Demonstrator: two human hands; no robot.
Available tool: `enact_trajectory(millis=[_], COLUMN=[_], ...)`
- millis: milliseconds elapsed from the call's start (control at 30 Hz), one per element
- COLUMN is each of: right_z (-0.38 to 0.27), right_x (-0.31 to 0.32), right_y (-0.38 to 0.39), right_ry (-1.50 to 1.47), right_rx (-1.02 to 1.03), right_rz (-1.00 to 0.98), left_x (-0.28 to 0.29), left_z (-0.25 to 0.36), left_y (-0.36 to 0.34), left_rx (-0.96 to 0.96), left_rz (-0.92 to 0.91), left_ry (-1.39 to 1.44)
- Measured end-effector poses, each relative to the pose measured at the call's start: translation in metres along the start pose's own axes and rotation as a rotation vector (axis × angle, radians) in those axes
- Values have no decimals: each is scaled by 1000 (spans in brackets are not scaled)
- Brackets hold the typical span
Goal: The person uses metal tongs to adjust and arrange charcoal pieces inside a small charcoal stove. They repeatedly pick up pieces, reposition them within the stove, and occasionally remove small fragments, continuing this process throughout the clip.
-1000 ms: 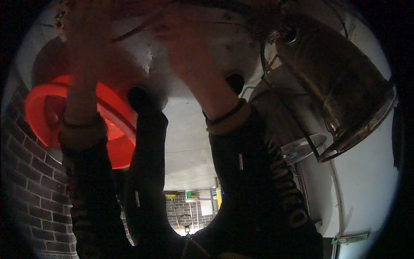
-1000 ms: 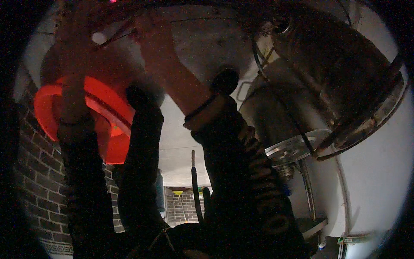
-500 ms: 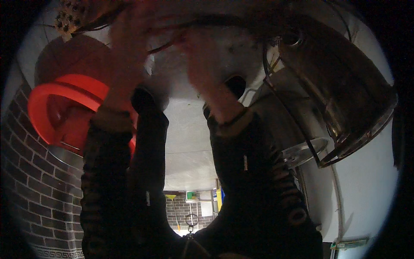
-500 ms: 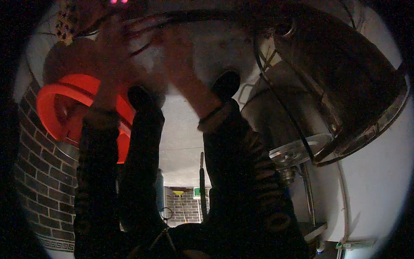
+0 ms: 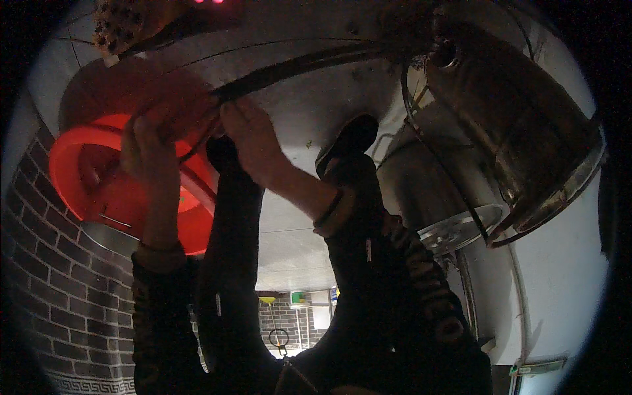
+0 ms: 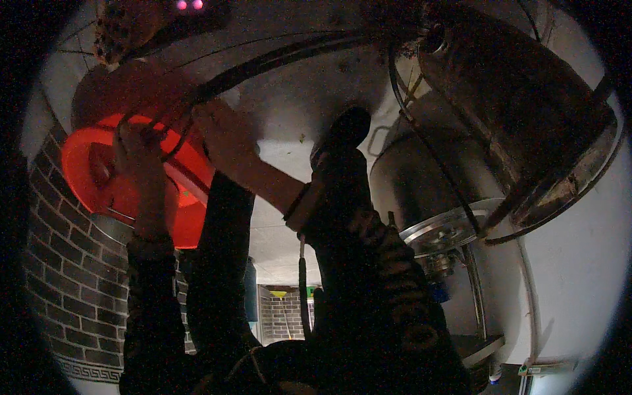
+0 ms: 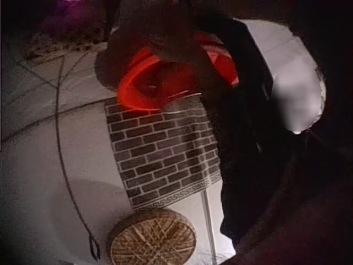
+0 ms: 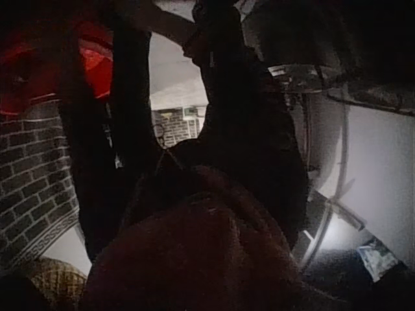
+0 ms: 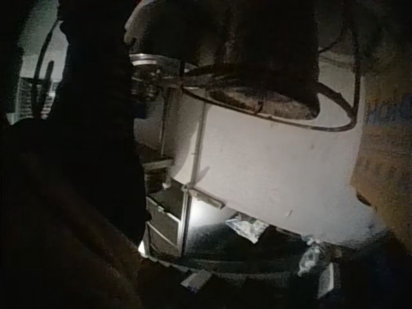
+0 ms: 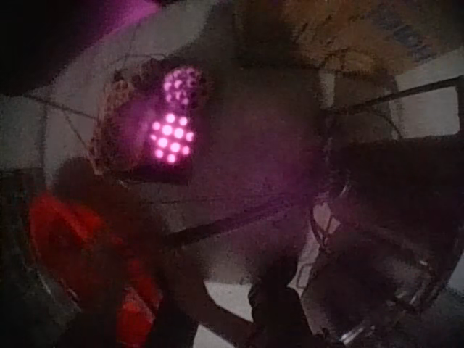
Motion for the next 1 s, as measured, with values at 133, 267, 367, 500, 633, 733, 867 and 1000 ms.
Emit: enact_trajectory(millis=[133, 267, 367, 500, 633, 733, 867, 1000], right_z=[3, 17, 27, 28, 31, 30, 33, 29], right_x=[-13, 21, 78, 150, 154, 125, 59, 14], right_y=[0, -18, -29, -40, -36, -18, 11, 20], right_ry=[-356, 1018, 11, -442, -357, 163, -281, -381], right_rx=[-166, 185, 105, 95, 15, 22, -187, -207], right_rz=[-26, 24, 210, 291, 268, 104, 80, -29], left_x=[22, -15, -82, -157, -156, -133, -64, -18], left_z=[-10, -2, 14, 34, 40, 40, 27, 11], left_y=[19, -9, -55, -107, -106, -59, 10, 47], left_rx=[119, 127, -71, -257, -147, 295, 181, 282], left_rz=[-54, 0, -17, 177, 178, -25, -112, -135], left_ry=[-356, -153, -162, 101, 209, 1104, -26, -384])
Point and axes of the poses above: each hand's wrist, its own y-axis away from the middle knuckle, its own x-axis out of the back of the hand, z = x × y, the point moved 1 cm from there along -y, towards the middle knuckle, and after that the axes turned 15 degrees about -z, right-handed, at the moved point
